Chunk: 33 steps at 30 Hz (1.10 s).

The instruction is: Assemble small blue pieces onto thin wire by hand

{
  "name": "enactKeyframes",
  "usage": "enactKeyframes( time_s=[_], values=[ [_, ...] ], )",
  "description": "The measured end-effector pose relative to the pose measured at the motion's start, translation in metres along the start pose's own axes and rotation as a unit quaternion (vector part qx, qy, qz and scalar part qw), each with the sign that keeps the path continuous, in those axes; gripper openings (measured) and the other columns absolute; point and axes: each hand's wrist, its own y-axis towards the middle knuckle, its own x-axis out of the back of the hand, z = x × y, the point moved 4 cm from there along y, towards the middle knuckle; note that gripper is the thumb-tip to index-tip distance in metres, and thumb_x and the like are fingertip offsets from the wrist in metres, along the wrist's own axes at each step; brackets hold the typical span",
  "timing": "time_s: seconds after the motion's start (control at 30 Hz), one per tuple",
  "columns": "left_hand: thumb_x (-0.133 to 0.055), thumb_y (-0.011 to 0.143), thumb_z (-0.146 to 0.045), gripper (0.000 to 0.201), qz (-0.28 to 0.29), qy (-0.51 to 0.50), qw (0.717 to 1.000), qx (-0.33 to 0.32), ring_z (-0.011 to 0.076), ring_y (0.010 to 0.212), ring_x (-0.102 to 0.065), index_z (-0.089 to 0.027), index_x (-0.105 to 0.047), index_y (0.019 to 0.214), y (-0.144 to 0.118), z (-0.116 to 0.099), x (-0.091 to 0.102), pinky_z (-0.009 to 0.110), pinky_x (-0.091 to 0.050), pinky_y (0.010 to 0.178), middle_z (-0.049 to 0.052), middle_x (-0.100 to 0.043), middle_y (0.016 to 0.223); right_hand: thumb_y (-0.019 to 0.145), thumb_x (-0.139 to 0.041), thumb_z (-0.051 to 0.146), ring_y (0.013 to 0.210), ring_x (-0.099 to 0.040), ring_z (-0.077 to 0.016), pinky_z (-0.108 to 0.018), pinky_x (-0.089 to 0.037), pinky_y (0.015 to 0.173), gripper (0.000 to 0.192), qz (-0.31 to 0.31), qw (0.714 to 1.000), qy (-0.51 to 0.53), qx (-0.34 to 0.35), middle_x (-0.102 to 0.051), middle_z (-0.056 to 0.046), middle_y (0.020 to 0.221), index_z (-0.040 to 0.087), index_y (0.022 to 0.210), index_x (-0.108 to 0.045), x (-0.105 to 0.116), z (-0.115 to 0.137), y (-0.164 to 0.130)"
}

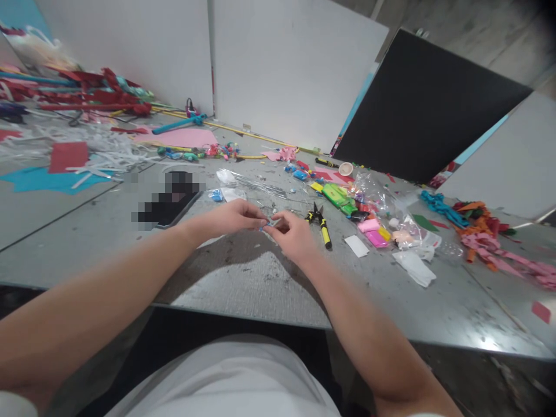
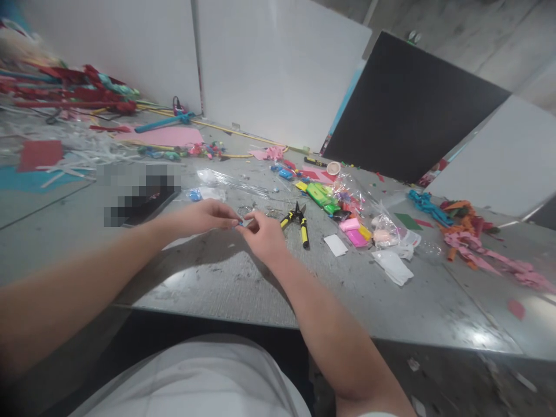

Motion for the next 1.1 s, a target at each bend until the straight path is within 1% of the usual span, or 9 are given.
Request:
enactKeyframes(
  time_s=[0.17,0.27,0.4,0.5,0.67,0.73,0.87,0.97,1.1],
  values=[
    [-0.077,0.079,-0.035,0.027,-0.014,-0.077,0.997,-0.007,0.0134,0.067,-0.059,-0.020,-0.060,0.094,0.002,0.003,-0.001,0.025,-0.041,0.063,-0.001,-0.067,0.075,0.093,-0.067,0.027,0.085,-0.070,-0.0191,-0.032,-0.053,0.079,0.012,0.050,0.997,-0.040,0.035,-0.078,-0.005,0.092,0.022,0.098,-0.077,-0.003,0.005,0.003],
    [-0.078,0.077,-0.034,0.029,-0.005,-0.094,0.996,-0.003,0.0119,0.061,-0.055,-0.021,-0.055,0.090,0.002,0.003,-0.003,0.023,-0.037,0.058,-0.002,-0.065,0.072,0.094,-0.066,0.027,0.084,-0.069,-0.0199,-0.033,-0.052,0.080,0.011,0.031,0.998,-0.060,0.019,-0.077,-0.004,0.087,0.021,0.093,-0.076,-0.001,0.001,0.005],
    [-0.077,0.077,-0.038,0.023,0.016,-0.033,0.999,0.007,0.0135,0.063,-0.057,-0.019,-0.066,0.086,0.004,0.005,-0.003,0.026,-0.038,0.059,0.000,-0.067,0.074,0.093,-0.067,0.026,0.089,-0.069,-0.0214,-0.036,-0.052,0.087,0.010,-0.039,0.995,-0.088,0.015,-0.076,-0.007,0.093,0.021,0.092,-0.075,0.009,-0.007,0.008],
    [-0.074,0.081,-0.046,0.028,-0.015,0.044,0.999,0.026,0.0158,0.064,-0.058,-0.018,-0.075,0.084,0.005,0.009,0.002,0.028,-0.038,0.061,0.001,-0.067,0.070,0.092,-0.070,0.027,0.099,-0.069,-0.0231,-0.037,-0.053,0.090,0.010,-0.077,0.993,-0.086,0.028,-0.075,-0.009,0.101,0.020,0.092,-0.077,0.014,-0.008,0.008],
    [-0.069,0.087,-0.054,0.036,-0.052,0.033,0.998,0.034,0.0154,0.066,-0.057,-0.019,-0.079,0.084,0.002,0.007,0.005,0.028,-0.039,0.062,0.003,-0.070,0.074,0.089,-0.074,0.027,0.112,-0.068,-0.0240,-0.034,-0.055,0.084,0.007,-0.058,0.997,-0.016,0.048,-0.077,-0.009,0.112,0.022,0.090,-0.078,0.006,0.000,0.004],
    [-0.070,0.087,-0.052,0.035,-0.040,0.002,0.999,0.018,0.0158,0.070,-0.060,-0.019,-0.081,0.089,0.001,0.004,0.004,0.028,-0.042,0.066,0.004,-0.073,0.080,0.085,-0.078,0.028,0.106,-0.071,-0.0232,-0.033,-0.056,0.080,0.007,-0.039,0.999,0.005,0.028,-0.078,-0.007,0.108,0.022,0.089,-0.077,0.002,0.001,0.002],
    [-0.078,0.082,-0.045,0.031,0.006,-0.030,1.000,0.000,0.0194,0.083,-0.068,-0.022,-0.082,0.102,0.001,0.002,-0.001,0.029,-0.047,0.075,0.005,-0.079,0.095,0.082,-0.079,0.036,0.072,-0.070,-0.0175,-0.033,-0.056,0.071,0.016,-0.008,0.998,0.031,-0.045,-0.078,-0.003,0.089,0.022,0.086,-0.073,-0.003,-0.003,0.000],
    [-0.080,0.079,-0.041,0.030,0.008,-0.059,0.998,0.001,0.0192,0.083,-0.069,-0.020,-0.077,0.101,0.001,0.003,-0.003,0.029,-0.048,0.075,0.005,-0.079,0.094,0.079,-0.081,0.035,0.072,-0.069,-0.0173,-0.031,-0.056,0.069,0.018,-0.011,0.998,0.047,-0.045,-0.075,-0.002,0.082,0.022,0.080,-0.068,-0.004,-0.003,0.001],
    [-0.081,0.077,-0.037,0.036,0.009,-0.084,0.996,0.012,0.0142,0.064,-0.062,-0.021,-0.067,0.106,0.001,0.006,-0.004,0.026,-0.042,0.061,0.001,-0.074,0.079,0.073,-0.084,0.028,0.073,-0.069,-0.0170,-0.031,-0.056,0.071,0.020,-0.010,0.999,0.041,-0.030,-0.076,-0.001,0.082,0.023,0.087,-0.071,-0.004,-0.001,0.001]
  ],
)
